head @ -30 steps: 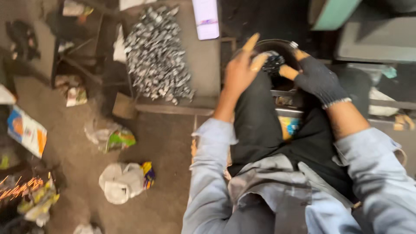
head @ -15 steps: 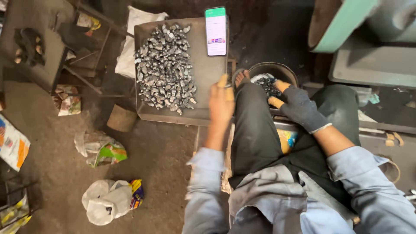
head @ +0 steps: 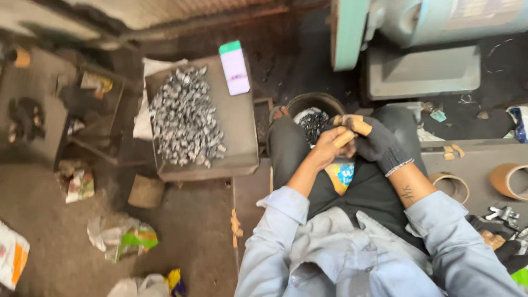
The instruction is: The person sits on the floor beside a bench grinder and grinds small metal pieces one at a time, holding each piece against the spinning abrasive wheel with both hands until sparks fly, then places the finished piece onto a tray filled with similar ground pieces.
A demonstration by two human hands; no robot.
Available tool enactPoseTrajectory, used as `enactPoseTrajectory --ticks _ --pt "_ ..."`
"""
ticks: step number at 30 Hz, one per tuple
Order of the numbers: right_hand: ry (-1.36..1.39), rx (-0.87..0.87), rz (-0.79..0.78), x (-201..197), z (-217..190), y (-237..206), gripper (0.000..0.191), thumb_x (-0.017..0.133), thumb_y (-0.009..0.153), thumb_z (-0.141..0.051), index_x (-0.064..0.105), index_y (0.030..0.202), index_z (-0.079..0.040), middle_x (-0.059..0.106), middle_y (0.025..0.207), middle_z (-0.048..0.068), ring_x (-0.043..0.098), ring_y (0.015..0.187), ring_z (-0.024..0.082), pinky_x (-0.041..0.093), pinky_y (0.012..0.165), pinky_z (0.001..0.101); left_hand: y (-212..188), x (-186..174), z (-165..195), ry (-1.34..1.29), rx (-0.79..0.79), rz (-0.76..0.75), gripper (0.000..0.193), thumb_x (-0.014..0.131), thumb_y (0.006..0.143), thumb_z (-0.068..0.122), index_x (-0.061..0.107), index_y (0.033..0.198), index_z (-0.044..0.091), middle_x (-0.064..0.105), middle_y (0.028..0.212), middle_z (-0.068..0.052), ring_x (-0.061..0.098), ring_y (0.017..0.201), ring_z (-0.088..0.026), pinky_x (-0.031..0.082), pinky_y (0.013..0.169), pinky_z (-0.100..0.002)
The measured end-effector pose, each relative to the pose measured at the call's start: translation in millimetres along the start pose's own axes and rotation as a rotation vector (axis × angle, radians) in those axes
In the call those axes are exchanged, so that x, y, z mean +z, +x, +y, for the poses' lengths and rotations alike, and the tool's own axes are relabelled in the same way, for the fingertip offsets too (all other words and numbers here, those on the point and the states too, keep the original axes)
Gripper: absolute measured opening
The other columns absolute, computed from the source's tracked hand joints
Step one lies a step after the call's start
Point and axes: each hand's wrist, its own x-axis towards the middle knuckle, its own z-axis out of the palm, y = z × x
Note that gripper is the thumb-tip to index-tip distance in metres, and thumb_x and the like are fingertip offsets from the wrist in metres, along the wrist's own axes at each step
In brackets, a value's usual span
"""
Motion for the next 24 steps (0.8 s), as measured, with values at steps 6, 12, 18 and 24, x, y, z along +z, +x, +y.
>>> enactPoseTrajectory --ticks 6,12,18,24 --pt "-0.536 -0.234 -0.031 4 -36 50 0.039 0.071 0.092 -0.016 0.062 0.13 -0.013 0.063 0.084 0.002 0.057 0.066 0.007 0.047 0.057 0.0225 68 -14 41 -0.224 0.116 -0.061 0.022 0.066 0.102 0.028 0.064 0.103 0.007 0.068 0.082 -0.007 0.065 0.064 -0.019 0.052 0.057 -0.034" --pt "-0.523 -0.145 0.2 -32 -26 124 0.019 0.075 0.09 -0.02 0.068 0.102 -0.007 0.068 0.081 -0.002 0.06 0.067 0.005 0.049 0.058 0.0223 127 -38 23 -0.6 -0.007 0.136 0.018 0.068 0.104 0.031 0.068 0.109 0.013 0.062 0.078 0.006 0.056 0.062 -0.009 0.045 0.053 -0.023" --pt "-0.526 -0.164 0.189 -13 -34 107 0.028 0.076 0.093 -0.026 0.067 0.109 -0.004 0.066 0.09 0.003 0.06 0.078 0.01 0.05 0.068 0.027 109 -49 19 -0.579 -0.019 0.282 0.015 0.067 0.103 0.028 0.073 0.107 0.015 0.067 0.087 0.006 0.057 0.069 -0.005 0.047 0.055 -0.022" --pt "-1.883 -0.884 0.212 25 -67 16 0.065 0.083 0.077 -0.031 0.063 0.129 0.002 0.062 0.131 0.024 0.058 0.115 0.032 0.048 0.097 0.0389 39 -39 80 0.916 0.131 0.08 0.021 0.074 0.096 0.02 0.075 0.107 0.002 0.077 0.087 -0.005 0.07 0.076 -0.015 0.058 0.067 -0.03"
